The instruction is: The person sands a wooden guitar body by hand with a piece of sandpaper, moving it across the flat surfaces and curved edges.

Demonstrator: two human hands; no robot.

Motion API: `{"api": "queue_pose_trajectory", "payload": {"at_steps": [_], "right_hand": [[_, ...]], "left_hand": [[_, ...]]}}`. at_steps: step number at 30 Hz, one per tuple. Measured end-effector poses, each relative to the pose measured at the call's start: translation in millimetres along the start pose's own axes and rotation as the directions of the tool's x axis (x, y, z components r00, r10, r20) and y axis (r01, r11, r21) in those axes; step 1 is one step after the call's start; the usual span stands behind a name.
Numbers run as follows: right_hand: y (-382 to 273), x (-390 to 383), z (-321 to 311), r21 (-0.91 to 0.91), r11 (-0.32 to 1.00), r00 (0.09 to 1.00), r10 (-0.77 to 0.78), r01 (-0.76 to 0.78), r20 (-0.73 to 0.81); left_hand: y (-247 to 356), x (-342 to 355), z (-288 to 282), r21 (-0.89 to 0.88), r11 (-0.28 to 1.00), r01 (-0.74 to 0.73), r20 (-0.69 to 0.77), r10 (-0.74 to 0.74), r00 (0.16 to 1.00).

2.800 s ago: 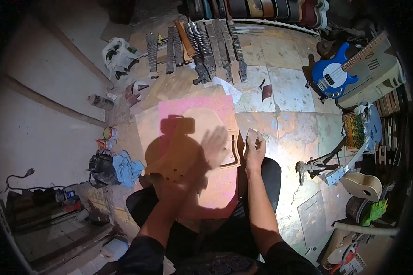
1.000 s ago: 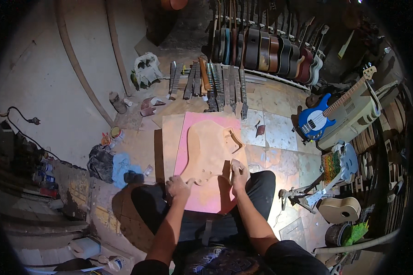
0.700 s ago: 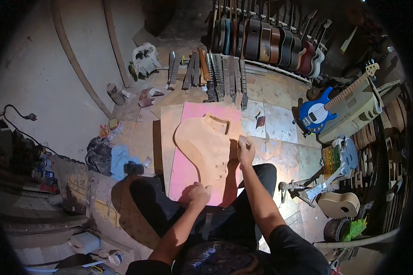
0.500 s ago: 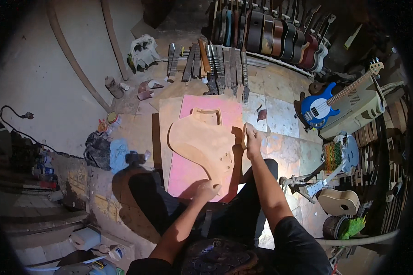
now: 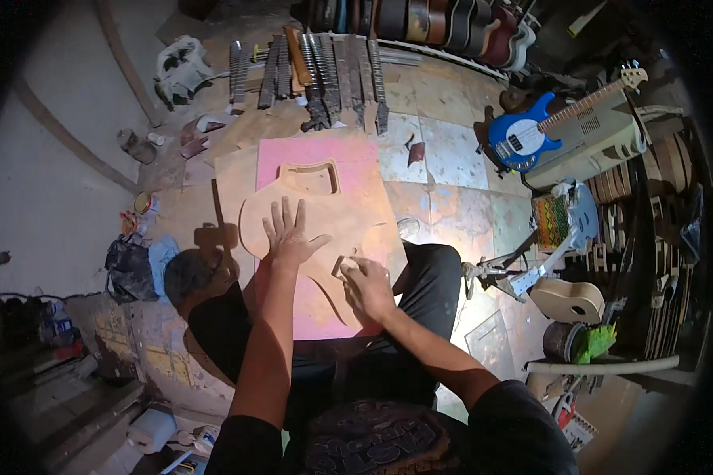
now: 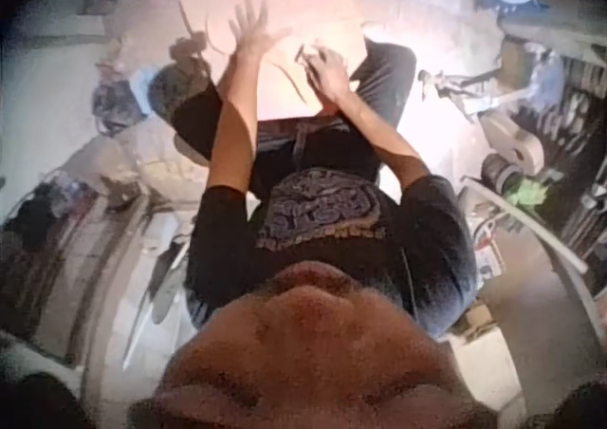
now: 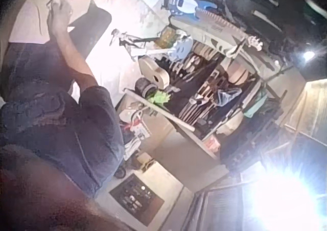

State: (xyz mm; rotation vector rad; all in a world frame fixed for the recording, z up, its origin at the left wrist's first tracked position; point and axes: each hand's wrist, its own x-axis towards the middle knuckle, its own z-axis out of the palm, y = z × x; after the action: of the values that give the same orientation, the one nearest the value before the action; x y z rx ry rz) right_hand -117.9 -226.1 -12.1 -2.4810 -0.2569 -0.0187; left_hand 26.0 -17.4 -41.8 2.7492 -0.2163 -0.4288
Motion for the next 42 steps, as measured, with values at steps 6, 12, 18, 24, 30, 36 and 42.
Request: {"api": "queue_pose_trajectory", "payload": {"at_steps": [6, 12, 18, 24, 30, 36, 42], "right_hand": [[18.8, 53.7, -9.1, 0.080, 0.964, 0.951, 0.263, -0.253, -0.163], [13.7, 2.6, -6.4, -0.092, 0.993, 0.993, 0.065, -0.074, -0.099], [0.8, 41.9, -8.4, 0.086, 0.968, 0.952, 0.246, -0.234, -0.181], [19.9, 43.3, -12.0, -0.008, 0.995, 0.971, 0.094, -0.098, -0.218], [15.9, -12.1, -1.3, -0.016, 0.990, 0.983, 0.134, -0.138, -0.126], [18.3, 49.9, -10.8, -0.036, 0.985, 0.957, 0.153, -0.167, -0.245], [-16.4, 0.0, -7.6, 0.771, 0.309, 0.725, 0.634, -0.557, 0.270]], "left_hand": [[4.9, 7.3, 12.6, -0.004, 1.000, -0.027, -0.076, 0.027, 0.997], [13.2, 8.0, -8.4, 0.059, 0.998, 0.000, 0.130, -0.008, 0.992], [3.2, 8.6, -6.6, 0.031, 0.999, 0.009, 0.155, -0.013, 0.988], [16.5, 11.6, -13.3, 0.068, 0.998, 0.013, 0.201, -0.027, 0.979], [8.4, 10.4, -7.8, 0.032, 0.999, 0.007, 0.162, -0.012, 0.987], [11.1, 10.6, -6.8, 0.014, 1.000, -0.019, 0.155, 0.016, 0.988], [4.8, 6.2, -15.7, 0.053, 0.998, 0.020, 0.200, -0.031, 0.979]]}}
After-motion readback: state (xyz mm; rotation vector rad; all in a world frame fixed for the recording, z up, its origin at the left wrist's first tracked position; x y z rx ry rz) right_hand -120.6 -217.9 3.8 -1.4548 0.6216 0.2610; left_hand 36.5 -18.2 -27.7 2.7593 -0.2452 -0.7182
